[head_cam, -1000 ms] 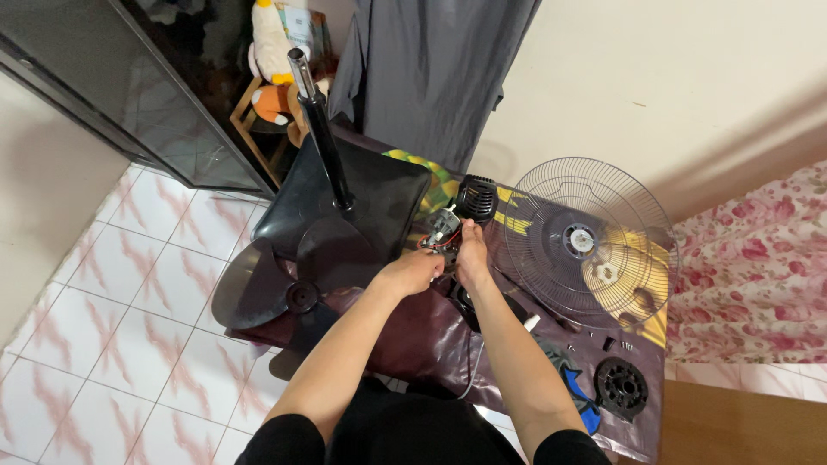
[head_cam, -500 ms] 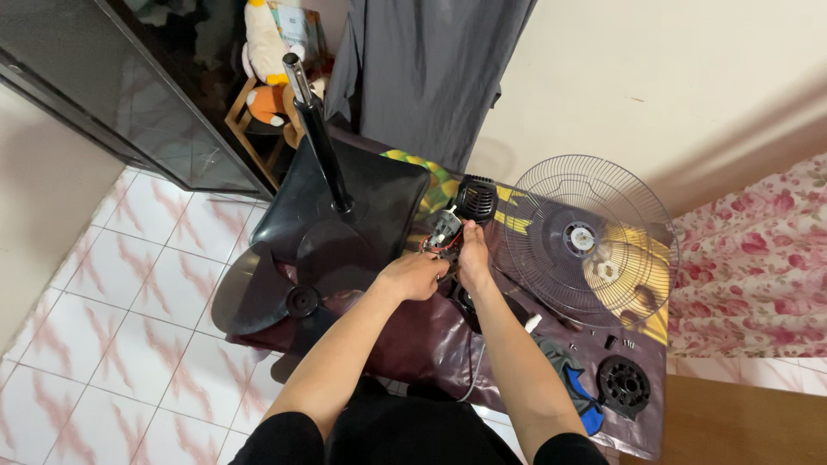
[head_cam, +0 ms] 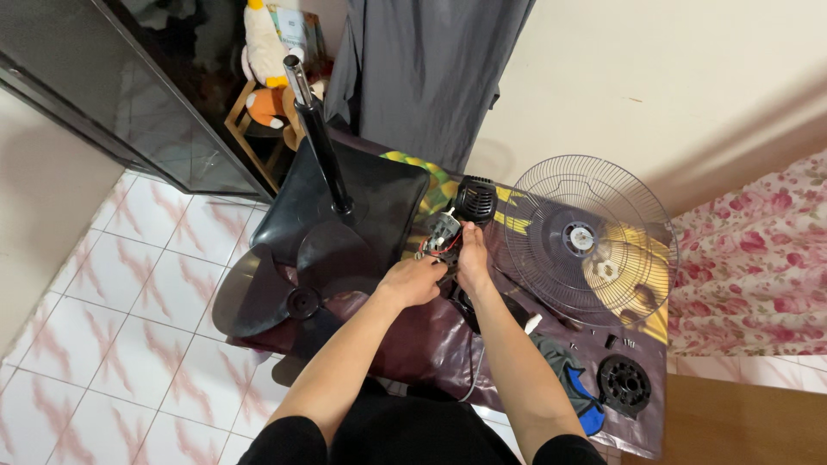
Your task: The person disassembles an electric fan by removing the motor housing and separating internal components. They use a screwdriver to loosen screws, then separate the motor casing and place the parts on the table.
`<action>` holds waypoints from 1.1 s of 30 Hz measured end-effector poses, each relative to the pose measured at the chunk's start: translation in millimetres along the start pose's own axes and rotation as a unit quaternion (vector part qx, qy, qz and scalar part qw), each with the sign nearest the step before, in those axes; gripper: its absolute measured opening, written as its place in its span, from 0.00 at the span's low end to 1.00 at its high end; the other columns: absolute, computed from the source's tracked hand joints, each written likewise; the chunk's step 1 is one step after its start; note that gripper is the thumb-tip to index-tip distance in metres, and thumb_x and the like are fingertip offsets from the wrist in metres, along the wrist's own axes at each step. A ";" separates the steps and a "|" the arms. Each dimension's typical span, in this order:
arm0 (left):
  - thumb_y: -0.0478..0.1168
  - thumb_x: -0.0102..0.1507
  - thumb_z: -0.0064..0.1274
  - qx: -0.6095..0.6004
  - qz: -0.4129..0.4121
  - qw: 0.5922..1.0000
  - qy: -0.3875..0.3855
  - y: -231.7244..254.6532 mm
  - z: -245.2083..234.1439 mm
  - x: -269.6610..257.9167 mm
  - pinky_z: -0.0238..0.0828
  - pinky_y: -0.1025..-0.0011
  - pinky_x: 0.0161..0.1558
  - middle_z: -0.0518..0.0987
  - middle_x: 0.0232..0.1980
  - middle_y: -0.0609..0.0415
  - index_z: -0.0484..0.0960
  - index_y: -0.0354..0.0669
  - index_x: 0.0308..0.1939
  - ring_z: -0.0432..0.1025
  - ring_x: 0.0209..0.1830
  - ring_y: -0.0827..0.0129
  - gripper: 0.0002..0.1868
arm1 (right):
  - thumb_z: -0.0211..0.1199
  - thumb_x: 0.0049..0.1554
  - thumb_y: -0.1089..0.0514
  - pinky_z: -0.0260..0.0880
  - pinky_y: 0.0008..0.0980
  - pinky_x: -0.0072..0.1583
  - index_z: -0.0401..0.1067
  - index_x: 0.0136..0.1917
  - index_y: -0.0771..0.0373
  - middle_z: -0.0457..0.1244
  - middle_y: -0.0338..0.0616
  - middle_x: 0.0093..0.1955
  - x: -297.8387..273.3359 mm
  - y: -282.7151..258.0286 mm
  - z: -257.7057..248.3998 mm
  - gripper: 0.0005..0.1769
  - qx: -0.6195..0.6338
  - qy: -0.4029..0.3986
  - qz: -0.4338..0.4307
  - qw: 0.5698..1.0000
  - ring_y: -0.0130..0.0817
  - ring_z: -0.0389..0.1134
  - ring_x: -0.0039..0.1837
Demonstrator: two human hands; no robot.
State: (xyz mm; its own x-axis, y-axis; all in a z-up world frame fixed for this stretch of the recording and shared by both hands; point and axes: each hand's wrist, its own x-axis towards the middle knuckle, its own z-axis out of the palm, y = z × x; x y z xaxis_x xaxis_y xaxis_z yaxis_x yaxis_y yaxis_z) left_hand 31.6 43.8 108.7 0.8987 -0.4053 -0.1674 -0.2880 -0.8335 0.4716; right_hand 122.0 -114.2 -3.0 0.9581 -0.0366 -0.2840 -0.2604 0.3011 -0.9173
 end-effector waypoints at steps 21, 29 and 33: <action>0.36 0.59 0.58 0.055 0.006 0.964 0.261 7.5 57.6 -18.1 0.77 0.57 0.33 0.78 0.41 0.50 0.76 0.46 0.43 0.79 0.35 0.55 0.09 | 0.45 0.71 0.45 0.66 0.31 0.61 0.68 0.61 0.63 0.65 0.42 0.55 5.3 7.7 -3.0 0.21 0.014 -0.011 -0.003 1.000 0.30 0.65 0.57; 0.37 0.55 0.62 -0.161 -0.107 0.916 0.350 -0.1 66.6 -14.8 0.76 0.59 0.36 0.83 0.36 0.47 0.80 0.42 0.37 0.79 0.34 0.52 0.08 | 0.45 0.70 0.47 0.68 0.36 0.63 0.66 0.61 0.62 0.65 0.42 0.56 -0.3 -3.8 -5.5 0.19 0.116 -0.064 0.030 0.991 0.32 0.66 0.58; 0.34 0.55 0.61 -0.295 -0.173 0.862 0.374 -22.9 83.7 -13.2 0.78 0.66 0.36 0.83 0.32 0.48 0.82 0.38 0.36 0.81 0.31 0.61 0.08 | 0.48 0.68 0.46 0.69 0.39 0.61 0.68 0.58 0.61 0.65 0.42 0.53 -2.9 -13.5 -6.4 0.17 0.129 -0.073 0.054 0.987 0.34 0.67 0.56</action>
State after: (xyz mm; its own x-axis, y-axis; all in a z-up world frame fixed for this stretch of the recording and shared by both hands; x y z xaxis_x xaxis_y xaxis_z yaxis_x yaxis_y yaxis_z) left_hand -1.3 36.8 27.6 0.9221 0.3697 0.1143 0.0609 -0.4302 0.9007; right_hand 122.0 -124.3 8.5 0.9381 0.1419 -0.3159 -0.3416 0.5298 -0.7763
